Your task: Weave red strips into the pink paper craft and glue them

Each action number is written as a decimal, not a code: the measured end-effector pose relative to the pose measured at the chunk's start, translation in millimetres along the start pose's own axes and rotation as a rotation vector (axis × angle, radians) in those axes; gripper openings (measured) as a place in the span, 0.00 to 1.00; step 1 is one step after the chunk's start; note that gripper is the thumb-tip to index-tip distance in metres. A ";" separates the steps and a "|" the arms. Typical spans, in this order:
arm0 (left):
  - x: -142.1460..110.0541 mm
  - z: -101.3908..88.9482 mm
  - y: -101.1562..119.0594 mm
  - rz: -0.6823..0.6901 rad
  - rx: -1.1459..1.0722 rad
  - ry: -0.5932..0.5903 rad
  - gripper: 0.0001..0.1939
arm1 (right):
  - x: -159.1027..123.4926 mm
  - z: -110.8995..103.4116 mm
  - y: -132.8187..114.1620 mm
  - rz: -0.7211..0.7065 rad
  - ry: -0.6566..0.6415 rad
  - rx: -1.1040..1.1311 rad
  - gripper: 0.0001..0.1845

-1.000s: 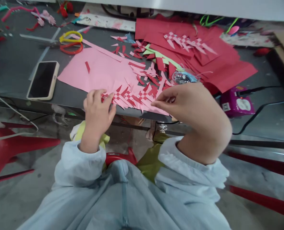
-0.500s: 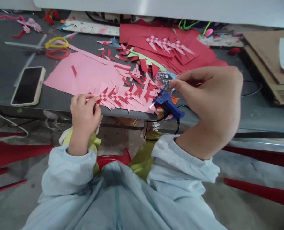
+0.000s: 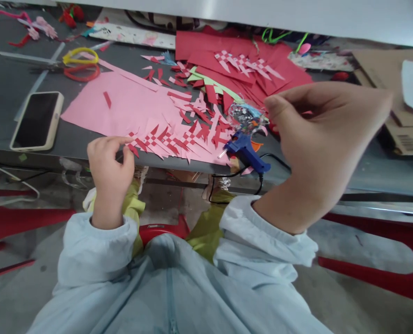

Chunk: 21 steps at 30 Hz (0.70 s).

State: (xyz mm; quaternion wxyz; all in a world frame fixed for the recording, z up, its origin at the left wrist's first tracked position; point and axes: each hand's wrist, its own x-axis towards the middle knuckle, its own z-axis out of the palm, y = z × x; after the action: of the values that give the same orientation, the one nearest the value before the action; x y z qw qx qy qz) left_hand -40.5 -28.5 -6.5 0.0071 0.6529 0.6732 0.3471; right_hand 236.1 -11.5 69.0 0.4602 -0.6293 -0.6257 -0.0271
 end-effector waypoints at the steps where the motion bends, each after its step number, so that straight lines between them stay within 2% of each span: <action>1: -0.3 -0.8 0.0 -0.008 0.002 -0.001 0.11 | -1.1 3.8 -4.2 -0.015 -0.037 0.015 0.06; 3: -0.9 -1.9 -0.5 -0.022 0.011 -0.010 0.11 | -3.3 14.4 -14.6 -0.053 -0.151 0.020 0.06; 5: -1.6 -2.6 -1.3 -0.035 0.018 -0.018 0.11 | -6.2 29.2 -26.0 -0.099 -0.319 -0.006 0.08; 8: -3.5 -3.5 -2.7 -0.050 0.035 -0.019 0.11 | -14.3 58.4 -40.1 -0.193 -0.557 -0.036 0.06; 10: -5.3 -4.2 -3.5 -0.054 0.047 -0.014 0.11 | -22.9 79.0 -45.6 -0.236 -0.644 -0.041 0.08; 13: -8.0 -6.0 -4.8 -0.053 0.050 -0.023 0.12 | -37.3 102.5 -49.8 -0.318 -0.705 -0.091 0.12; 15: -9.4 -7.2 -5.7 -0.043 0.054 -0.035 0.13 | -45.7 110.3 -51.7 -0.348 -0.725 -0.141 0.14; 18: -10.9 -8.0 -7.3 0.013 0.058 -0.088 0.16 | -55.1 112.9 -53.1 -0.375 -0.764 -0.204 0.17; 21: -12.5 -6.4 -8.8 0.073 0.064 -0.192 0.21 | -61.7 112.6 -50.5 -0.422 -0.761 -0.242 0.20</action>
State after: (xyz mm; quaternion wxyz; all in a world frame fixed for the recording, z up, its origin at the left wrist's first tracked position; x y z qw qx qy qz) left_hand -49.4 -41.6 -11.3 0.0378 0.7073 0.6558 0.2612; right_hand 120.8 0.1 -5.8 0.1049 -0.5026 -0.8572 0.0400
